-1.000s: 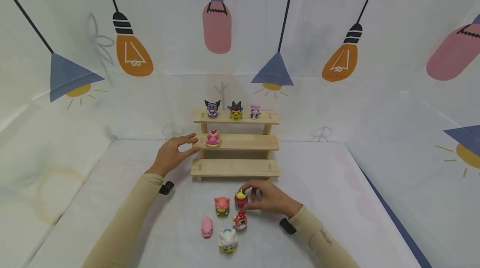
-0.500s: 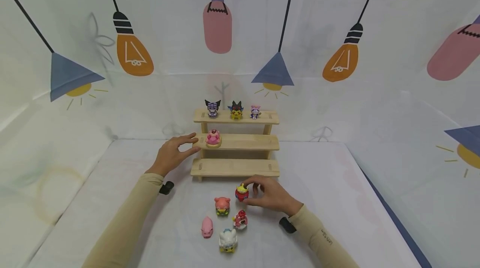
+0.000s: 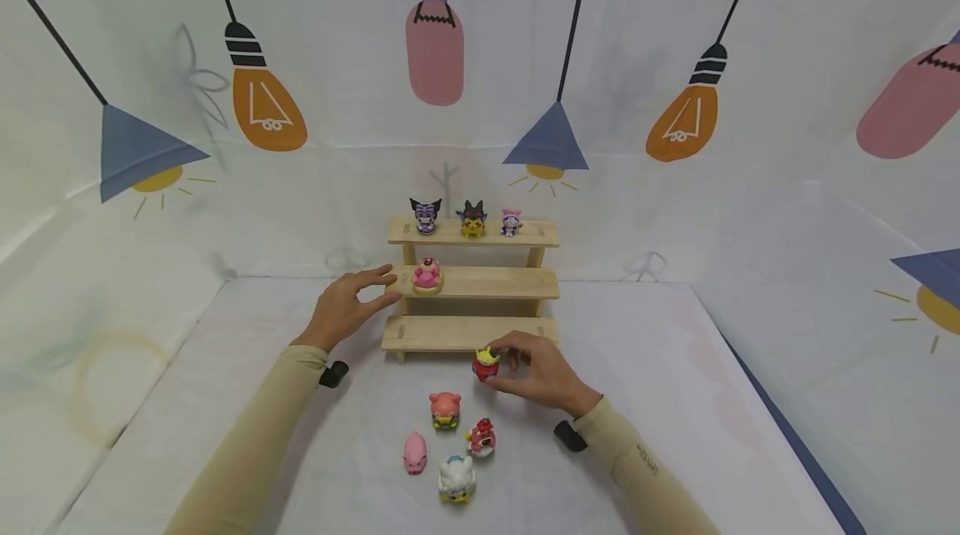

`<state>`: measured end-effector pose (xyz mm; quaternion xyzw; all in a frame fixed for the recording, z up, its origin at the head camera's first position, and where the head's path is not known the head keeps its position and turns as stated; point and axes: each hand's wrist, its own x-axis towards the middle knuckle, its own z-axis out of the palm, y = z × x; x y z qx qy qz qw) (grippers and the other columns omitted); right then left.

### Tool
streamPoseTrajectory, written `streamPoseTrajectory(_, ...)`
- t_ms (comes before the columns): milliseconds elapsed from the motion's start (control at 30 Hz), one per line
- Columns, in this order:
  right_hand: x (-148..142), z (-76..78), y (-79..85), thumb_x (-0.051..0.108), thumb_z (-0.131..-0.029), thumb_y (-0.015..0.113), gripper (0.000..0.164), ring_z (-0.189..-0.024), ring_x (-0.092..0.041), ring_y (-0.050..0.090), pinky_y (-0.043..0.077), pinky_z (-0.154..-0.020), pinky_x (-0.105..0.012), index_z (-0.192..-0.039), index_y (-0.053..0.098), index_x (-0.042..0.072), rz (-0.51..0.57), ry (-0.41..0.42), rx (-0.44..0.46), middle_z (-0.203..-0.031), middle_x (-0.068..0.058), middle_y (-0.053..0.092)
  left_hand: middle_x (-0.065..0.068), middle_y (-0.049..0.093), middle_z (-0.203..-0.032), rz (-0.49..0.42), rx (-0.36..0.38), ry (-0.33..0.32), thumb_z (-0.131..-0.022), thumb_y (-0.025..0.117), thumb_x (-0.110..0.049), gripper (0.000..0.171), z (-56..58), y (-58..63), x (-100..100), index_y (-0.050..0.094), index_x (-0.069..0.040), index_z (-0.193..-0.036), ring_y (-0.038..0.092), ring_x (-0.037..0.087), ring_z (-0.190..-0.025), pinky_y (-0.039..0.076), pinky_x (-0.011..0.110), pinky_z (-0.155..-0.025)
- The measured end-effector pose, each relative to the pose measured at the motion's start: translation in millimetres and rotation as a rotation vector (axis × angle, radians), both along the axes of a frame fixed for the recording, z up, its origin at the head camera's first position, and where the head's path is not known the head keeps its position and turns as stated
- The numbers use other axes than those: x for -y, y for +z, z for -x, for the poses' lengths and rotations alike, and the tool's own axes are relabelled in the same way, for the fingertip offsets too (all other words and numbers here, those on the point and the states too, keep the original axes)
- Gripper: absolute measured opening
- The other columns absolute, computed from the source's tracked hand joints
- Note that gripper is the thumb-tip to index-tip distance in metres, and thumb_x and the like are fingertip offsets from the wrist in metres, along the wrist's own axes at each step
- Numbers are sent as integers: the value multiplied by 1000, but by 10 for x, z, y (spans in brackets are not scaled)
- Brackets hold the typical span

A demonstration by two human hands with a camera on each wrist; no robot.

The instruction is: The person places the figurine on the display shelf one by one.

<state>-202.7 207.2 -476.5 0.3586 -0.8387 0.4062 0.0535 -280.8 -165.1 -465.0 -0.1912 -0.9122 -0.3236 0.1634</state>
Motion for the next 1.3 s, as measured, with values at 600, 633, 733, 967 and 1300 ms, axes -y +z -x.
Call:
streamPoseTrajectory(600,72,264,128,24,-84,86,40,-72,-10,54,44,-59,-25,-120,71,16,0,-47,13,-85,2,66,-8,60,-142,-16,-7,-3,-89,75,-48,44,-10,26,-12,75,-21,-125,63,30,-120,49,53,-99)
streamPoseTrajectory(633,81,281,141,23,-84,86,40,-73,-10,55,44,-59,-25,-121,71,15,-3,-47,5,-86,2,66,-8,60,-142,-15,-3,-2,-89,75,-48,44,-10,27,-12,75,-21,-125,62,30,-120,49,53,-99)
streamPoseTrajectory(733,106,331,196,23,-85,85,41,-76,-10,57,45,-61,-26,-122,70,13,-19,-59,-18,-92,4,68,-8,60,-142,-14,2,-6,-89,75,-49,45,-8,27,-11,75,-21,-125,62,30,-121,49,53,-100)
streamPoseTrajectory(967,130,440,388,22,-87,83,42,-80,-14,60,49,-65,-27,-125,69,11,28,-111,6,-96,4,68,-8,60,-143,-8,-8,-3,-90,74,-49,45,9,10,-12,74,-22,-125,62,30,-121,47,54,-102)
streamPoseTrajectory(1300,201,643,553,21,-90,80,46,-80,-16,58,47,-68,-28,-132,66,9,44,-209,-32,-93,-1,67,-9,60,-142,-14,-7,3,-90,74,-50,45,7,-2,-6,75,-22,-125,62,30,-121,47,53,-103)
